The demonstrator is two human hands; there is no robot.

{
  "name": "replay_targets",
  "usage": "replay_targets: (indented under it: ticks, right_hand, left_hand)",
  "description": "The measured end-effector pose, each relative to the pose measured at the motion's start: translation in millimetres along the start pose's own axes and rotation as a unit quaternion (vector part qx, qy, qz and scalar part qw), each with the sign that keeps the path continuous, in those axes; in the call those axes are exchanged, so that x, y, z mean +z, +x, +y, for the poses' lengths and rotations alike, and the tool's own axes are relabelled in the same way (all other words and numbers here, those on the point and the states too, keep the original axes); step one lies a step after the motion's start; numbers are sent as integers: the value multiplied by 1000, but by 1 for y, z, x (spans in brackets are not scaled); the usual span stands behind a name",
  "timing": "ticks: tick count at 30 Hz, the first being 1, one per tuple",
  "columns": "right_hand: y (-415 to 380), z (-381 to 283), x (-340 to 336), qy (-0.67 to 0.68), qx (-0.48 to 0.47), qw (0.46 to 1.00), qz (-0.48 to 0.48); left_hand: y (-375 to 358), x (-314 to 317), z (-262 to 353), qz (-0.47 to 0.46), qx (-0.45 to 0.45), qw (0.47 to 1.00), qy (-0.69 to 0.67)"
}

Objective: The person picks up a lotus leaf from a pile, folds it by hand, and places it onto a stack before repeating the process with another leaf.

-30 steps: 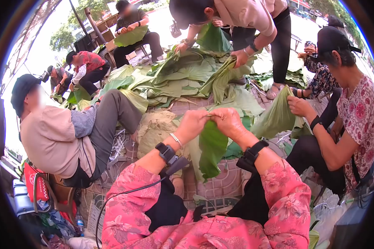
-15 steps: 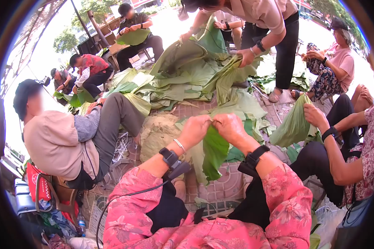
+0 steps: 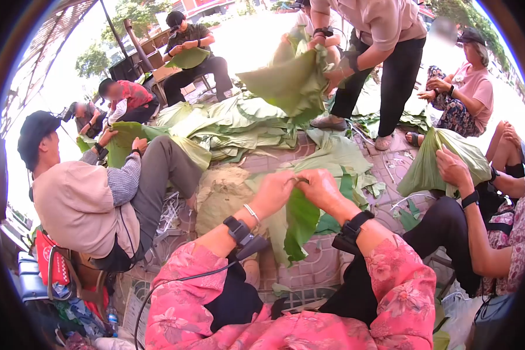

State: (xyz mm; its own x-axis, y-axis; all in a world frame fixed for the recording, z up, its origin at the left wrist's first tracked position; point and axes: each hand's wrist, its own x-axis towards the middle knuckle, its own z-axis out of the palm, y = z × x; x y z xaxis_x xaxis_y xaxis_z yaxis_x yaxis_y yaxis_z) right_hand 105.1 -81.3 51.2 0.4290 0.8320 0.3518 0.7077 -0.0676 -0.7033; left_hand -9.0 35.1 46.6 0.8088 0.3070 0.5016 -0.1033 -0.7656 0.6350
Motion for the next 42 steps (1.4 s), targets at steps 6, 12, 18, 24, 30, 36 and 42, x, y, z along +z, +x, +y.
replay_targets:
  ticks: [6,12,18,24,30,36,42]
  right_hand:
    - [-1,2,4,-21,13,1000,0]
    - [-3,-4,0,-14,-11,1000,-7]
    - [-3,2,11,-89,-55,993,47]
    - [-3,1,11,-79,31,996,21]
    - [-2,2,17,-172,-20,985,3]
    - [3,6,11,-7,-15,1000,21]
    - [4,0,-6,212,93,971,-57]
  left_hand:
    - [-1,3,-6,-1,12,999,31]
    - [0,-6,11,-74,-67,992,79]
    - [-3,-7,22,-91,-88,969,211]
    - [-3,-3,10,-89,-75,964,237]
    - [-4,-3,-1,-94,-62,959,259]
    - [-3,-6,-2,-89,-61,974,200]
    - [3,-12,-16,-74,-52,996,14]
